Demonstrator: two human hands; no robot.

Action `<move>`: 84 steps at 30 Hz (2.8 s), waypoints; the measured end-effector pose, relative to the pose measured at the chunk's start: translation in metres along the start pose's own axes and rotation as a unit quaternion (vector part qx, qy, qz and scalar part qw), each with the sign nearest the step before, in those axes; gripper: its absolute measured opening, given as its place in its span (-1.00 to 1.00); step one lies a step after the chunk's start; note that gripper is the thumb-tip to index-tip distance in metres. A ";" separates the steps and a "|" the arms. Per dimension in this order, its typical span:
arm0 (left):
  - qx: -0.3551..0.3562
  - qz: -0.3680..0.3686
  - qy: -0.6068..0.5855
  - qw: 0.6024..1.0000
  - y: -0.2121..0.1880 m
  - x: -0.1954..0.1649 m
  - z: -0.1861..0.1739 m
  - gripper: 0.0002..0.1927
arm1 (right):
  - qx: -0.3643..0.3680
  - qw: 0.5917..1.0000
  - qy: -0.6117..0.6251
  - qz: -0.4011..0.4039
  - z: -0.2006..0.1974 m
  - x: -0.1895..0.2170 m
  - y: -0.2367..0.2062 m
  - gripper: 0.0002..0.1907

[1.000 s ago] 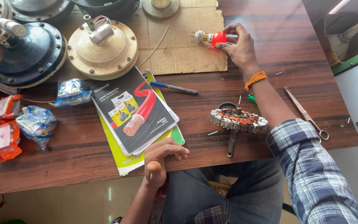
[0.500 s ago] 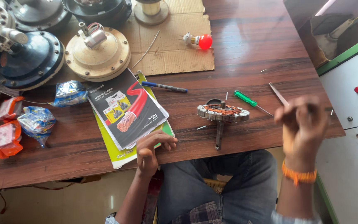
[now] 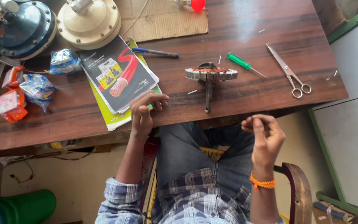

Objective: The person applies adhesive to a small cylindrical electrical component and then inserts several small metal pins into slots on a circular stator-like assembly. They use a green-handled tool to press the pins into place while holding the assembly with the other hand.

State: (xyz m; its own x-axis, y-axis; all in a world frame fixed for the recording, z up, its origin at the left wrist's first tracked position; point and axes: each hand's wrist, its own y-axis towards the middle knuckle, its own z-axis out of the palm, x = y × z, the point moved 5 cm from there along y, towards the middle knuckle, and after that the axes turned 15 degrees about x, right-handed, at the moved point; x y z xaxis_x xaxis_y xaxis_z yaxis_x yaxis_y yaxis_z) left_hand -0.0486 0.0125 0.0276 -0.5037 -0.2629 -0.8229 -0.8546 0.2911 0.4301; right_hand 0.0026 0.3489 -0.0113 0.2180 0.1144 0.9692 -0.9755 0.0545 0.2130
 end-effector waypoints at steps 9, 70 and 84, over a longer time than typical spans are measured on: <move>-0.016 0.000 0.017 1.000 -0.001 -0.011 0.004 -0.19 | 0.040 0.998 -0.043 0.029 0.072 0.019 0.045 -0.79; -0.207 -0.161 -0.416 0.871 0.048 -0.008 0.146 -0.83 | 0.254 0.901 -0.347 -0.058 0.062 0.068 0.182 -0.91; 0.169 0.162 0.192 0.953 0.107 -0.059 0.060 0.00 | 0.281 0.931 -0.225 0.052 0.028 0.107 0.150 -0.86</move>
State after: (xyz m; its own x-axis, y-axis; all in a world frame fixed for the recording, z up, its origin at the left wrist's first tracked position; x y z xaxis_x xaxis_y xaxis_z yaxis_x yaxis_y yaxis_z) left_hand -0.1026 0.1141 0.1004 -0.7992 -0.4070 -0.4424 -0.5889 0.6776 0.4405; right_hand -0.1214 0.3418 0.1278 0.2119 -0.3444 0.9146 -0.8787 -0.4768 0.0241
